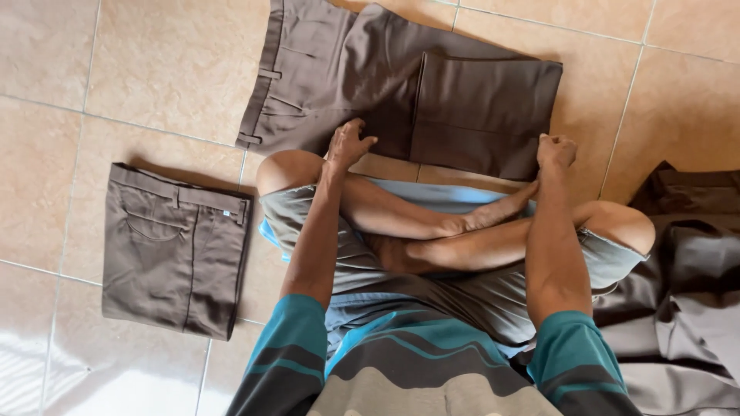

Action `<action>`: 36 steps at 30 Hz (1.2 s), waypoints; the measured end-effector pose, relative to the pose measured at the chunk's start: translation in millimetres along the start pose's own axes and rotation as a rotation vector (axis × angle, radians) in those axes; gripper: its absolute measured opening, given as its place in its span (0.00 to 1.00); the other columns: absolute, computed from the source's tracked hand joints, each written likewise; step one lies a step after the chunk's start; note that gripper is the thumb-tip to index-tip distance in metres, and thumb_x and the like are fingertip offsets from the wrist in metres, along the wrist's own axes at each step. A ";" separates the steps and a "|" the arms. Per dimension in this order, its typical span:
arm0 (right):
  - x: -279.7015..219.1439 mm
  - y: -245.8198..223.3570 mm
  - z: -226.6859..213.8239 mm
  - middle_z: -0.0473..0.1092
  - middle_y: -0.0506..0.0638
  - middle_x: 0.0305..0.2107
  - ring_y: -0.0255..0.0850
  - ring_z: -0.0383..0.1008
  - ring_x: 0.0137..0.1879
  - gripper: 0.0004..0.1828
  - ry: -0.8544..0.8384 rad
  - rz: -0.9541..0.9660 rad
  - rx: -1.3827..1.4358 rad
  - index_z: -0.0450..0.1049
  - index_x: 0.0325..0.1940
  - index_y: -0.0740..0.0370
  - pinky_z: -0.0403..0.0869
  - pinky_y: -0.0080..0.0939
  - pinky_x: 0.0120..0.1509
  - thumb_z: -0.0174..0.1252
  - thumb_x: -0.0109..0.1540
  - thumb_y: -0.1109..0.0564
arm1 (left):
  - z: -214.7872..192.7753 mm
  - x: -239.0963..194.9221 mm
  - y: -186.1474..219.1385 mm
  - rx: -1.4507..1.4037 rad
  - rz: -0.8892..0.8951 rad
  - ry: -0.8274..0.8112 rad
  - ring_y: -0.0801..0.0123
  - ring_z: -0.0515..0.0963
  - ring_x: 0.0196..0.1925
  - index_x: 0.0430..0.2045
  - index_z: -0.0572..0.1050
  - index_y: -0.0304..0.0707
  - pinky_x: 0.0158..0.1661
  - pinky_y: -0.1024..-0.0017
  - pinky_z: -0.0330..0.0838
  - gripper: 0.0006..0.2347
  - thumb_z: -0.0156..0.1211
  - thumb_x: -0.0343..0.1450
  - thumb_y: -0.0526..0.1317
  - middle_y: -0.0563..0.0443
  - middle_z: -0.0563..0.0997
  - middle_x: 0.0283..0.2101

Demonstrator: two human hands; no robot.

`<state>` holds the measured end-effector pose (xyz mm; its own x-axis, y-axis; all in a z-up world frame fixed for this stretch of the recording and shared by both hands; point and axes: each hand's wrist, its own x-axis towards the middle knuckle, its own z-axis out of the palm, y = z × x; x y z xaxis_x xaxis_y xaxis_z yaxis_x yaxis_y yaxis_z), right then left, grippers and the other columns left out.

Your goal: A person sitting on the floor folds several pairs of brown trousers and stacks them.

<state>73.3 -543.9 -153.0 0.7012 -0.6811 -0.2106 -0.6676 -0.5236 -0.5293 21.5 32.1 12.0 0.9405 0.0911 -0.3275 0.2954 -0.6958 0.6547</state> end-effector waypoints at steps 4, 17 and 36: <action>9.2 8.2 11.7 0.77 0.46 0.30 0.45 0.82 0.45 0.12 0.003 -0.007 -0.009 0.83 0.34 0.43 0.79 0.41 0.44 0.72 0.56 0.38 | -16.5 -3.0 14.8 -0.025 -0.014 0.138 0.45 0.84 0.49 0.45 0.80 0.41 0.50 0.47 0.77 0.21 0.72 0.65 0.54 0.41 0.86 0.41; -48.5 -36.1 -44.3 0.76 0.53 0.30 0.50 0.82 0.42 0.10 0.177 0.062 0.105 0.80 0.33 0.56 0.79 0.45 0.36 0.65 0.59 0.48 | -28.6 -23.3 32.7 0.201 0.144 0.422 0.44 0.73 0.56 0.52 0.69 0.39 0.54 0.44 0.71 0.25 0.65 0.69 0.56 0.38 0.73 0.48; -100.0 -88.3 -72.7 0.76 0.61 0.32 0.56 0.80 0.44 0.19 -0.290 -0.204 0.027 0.79 0.40 0.70 0.77 0.55 0.40 0.62 0.56 0.50 | 74.3 -20.2 55.1 0.695 0.349 0.480 0.47 0.68 0.69 0.65 0.64 0.40 0.64 0.30 0.51 0.34 0.64 0.69 0.59 0.36 0.71 0.66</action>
<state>44.0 -466.8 -25.4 0.8638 -0.3887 -0.3206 -0.5025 -0.6174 -0.6053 6.2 -61.0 4.0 0.9722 -0.0266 0.2327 -0.0403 -0.9977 0.0543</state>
